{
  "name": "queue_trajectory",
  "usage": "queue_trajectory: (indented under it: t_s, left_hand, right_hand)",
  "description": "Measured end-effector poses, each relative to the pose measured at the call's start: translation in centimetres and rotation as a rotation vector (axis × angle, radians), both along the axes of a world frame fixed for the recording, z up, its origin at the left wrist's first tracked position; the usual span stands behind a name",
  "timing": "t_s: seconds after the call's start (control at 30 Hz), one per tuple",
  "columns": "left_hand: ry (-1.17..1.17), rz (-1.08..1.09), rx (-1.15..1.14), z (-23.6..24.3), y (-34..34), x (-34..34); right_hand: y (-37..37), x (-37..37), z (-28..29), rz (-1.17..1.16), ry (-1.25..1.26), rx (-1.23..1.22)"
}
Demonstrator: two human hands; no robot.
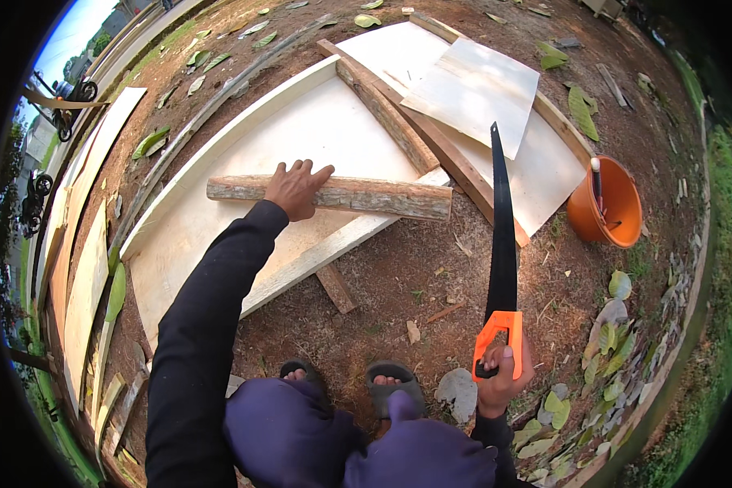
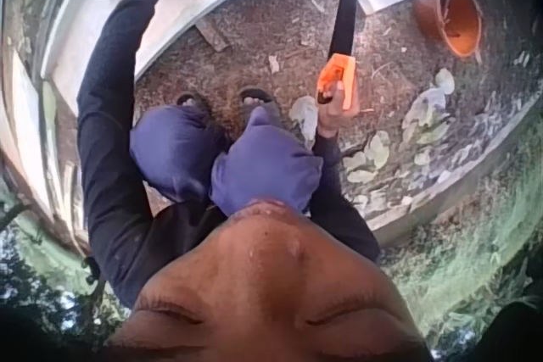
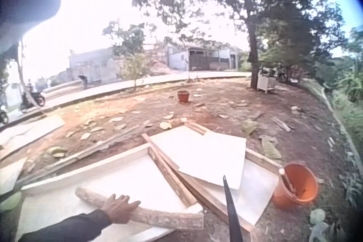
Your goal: The person uses a hand saw to cut a wooden plank resting on a white board. They measure the plank with a tape measure, reposition it, and continue sawing to complete the cut.
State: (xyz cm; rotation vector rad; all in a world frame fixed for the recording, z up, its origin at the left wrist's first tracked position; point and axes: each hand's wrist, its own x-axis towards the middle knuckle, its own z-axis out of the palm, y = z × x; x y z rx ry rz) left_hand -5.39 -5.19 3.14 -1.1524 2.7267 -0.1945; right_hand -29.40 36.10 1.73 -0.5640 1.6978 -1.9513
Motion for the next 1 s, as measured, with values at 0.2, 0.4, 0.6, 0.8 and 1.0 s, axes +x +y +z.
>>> queue_trajectory:
  t_s: [0.2,0.4,0.6,0.8,1.0]
  left_hand:
    - [0.055,0.096,0.193,3.1,4.7,-0.5]
    - [0.166,0.205,0.342,5.1,6.5,-0.6]
    - [0.162,0.292,0.348,5.1,7.0,-1.0]
    - [0.177,0.28,0.298,5.1,6.6,-1.3]
    - [0.181,0.273,0.5,2.7,6.5,-1.5]
  right_hand:
    - [0.9,-0.9,0.2,-0.009,0.003,0.037]
    - [0.7,-0.7,-0.3,-0.009,0.008,0.026]
    - [0.3,-0.1,0.0,0.044,0.009,0.022]
    - [0.3,0.2,-0.2,0.064,0.033,-0.004]
    - [-0.4,0.6,-0.2,0.114,0.099,-0.033]
